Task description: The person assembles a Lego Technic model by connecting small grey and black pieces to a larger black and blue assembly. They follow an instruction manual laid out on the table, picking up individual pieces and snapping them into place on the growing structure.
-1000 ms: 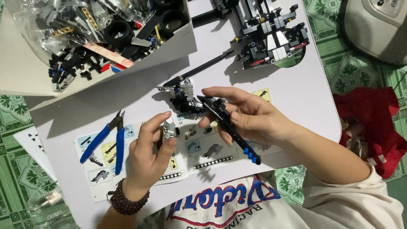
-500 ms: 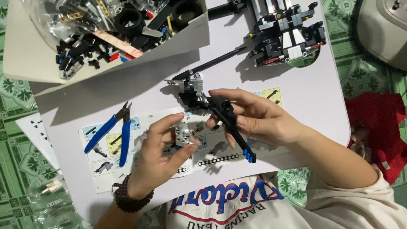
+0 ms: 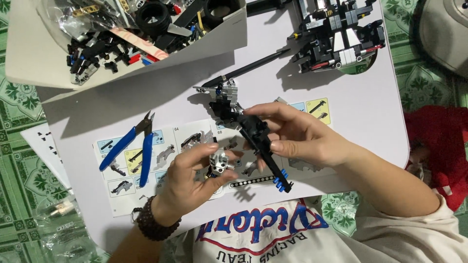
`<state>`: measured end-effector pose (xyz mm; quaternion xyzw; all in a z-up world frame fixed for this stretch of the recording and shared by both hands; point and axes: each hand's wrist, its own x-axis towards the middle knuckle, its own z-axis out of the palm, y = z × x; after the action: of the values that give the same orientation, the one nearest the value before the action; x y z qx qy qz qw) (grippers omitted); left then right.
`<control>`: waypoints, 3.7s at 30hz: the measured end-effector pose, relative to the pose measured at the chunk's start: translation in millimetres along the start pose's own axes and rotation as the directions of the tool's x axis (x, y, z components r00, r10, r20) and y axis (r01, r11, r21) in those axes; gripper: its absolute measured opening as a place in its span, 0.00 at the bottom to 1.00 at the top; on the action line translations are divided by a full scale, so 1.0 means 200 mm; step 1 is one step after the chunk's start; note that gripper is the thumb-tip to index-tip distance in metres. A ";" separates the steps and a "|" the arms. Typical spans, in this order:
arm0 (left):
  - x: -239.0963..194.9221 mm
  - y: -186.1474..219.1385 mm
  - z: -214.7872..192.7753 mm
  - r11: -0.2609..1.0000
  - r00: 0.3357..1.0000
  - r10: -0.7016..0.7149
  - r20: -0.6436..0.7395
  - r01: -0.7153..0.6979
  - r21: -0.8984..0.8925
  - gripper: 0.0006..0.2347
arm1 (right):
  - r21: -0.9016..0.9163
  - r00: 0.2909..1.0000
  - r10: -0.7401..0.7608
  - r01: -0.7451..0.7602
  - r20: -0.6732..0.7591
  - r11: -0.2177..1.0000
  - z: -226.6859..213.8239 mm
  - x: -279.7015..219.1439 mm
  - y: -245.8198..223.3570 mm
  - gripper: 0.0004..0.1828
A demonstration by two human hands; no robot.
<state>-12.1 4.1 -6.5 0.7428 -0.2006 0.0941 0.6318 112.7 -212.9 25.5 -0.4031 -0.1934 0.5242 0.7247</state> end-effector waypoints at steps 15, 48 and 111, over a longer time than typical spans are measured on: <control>0.09 0.11 0.02 0.764 0.770 -0.636 -0.044 0.620 -0.179 0.12 | -0.352 0.995 -0.053 0.021 -0.082 0.936 0.07 -0.01 0.08 0.22; -0.04 -0.01 0.03 0.909 0.973 -0.069 -0.218 0.151 0.388 0.09 | -0.531 0.953 -0.297 0.223 -0.058 0.817 0.17 0.02 0.10 0.20; 0.10 0.14 0.06 0.829 0.861 -0.498 -0.106 0.436 -0.350 0.26 | -0.303 0.935 -0.195 0.101 -0.297 0.947 0.03 0.00 0.19 0.18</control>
<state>-6.8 -13.9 24.6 0.6465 0.0376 -0.0256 0.7615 85.9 -205.1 -1.3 -0.5672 -0.1752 0.3613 0.7191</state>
